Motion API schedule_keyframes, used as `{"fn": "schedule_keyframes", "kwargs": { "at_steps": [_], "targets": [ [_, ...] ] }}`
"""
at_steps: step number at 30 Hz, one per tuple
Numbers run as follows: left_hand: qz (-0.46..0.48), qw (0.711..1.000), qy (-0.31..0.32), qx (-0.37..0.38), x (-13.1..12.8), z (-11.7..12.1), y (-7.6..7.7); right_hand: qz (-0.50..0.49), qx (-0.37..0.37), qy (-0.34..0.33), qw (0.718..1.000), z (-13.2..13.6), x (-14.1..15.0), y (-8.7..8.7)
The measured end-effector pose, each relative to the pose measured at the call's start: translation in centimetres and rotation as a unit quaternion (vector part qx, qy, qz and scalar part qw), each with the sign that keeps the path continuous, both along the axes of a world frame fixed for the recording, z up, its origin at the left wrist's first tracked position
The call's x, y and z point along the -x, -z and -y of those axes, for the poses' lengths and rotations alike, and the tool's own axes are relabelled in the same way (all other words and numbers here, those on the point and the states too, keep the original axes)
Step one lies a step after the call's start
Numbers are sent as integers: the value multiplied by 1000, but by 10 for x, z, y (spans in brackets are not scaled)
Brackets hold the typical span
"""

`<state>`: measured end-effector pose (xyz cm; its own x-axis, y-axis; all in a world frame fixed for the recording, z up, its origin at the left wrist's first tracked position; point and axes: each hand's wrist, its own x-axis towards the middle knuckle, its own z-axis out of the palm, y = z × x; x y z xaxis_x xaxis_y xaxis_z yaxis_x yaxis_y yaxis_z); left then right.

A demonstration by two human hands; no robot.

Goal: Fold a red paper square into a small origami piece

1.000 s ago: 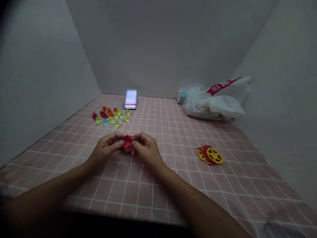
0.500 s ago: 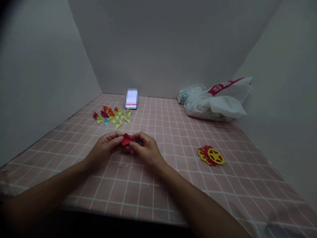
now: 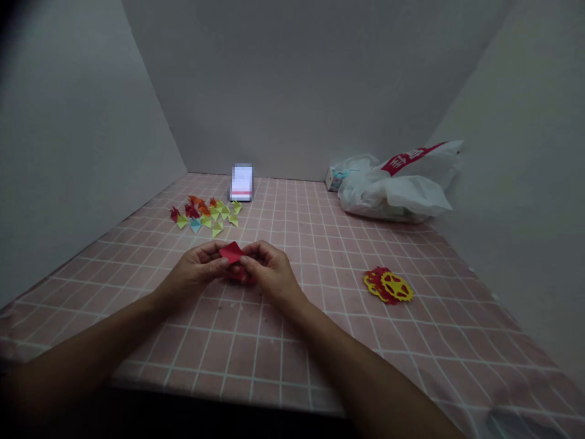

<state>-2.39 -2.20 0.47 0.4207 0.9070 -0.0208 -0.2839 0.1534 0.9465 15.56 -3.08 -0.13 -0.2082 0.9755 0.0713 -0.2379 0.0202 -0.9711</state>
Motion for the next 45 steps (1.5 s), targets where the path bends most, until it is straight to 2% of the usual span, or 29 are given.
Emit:
{"fn": "schedule_keyframes", "kwargs": {
  "at_steps": [15, 45],
  "targets": [
    [-7, 1000, -3, -3, -1, 0, -3, -16, 3, -9, 1000, -1, 0, 3],
    [-30, 999, -1, -19, 0, -1, 1, -52, 29, -3, 998, -1, 3, 8]
  ]
}}
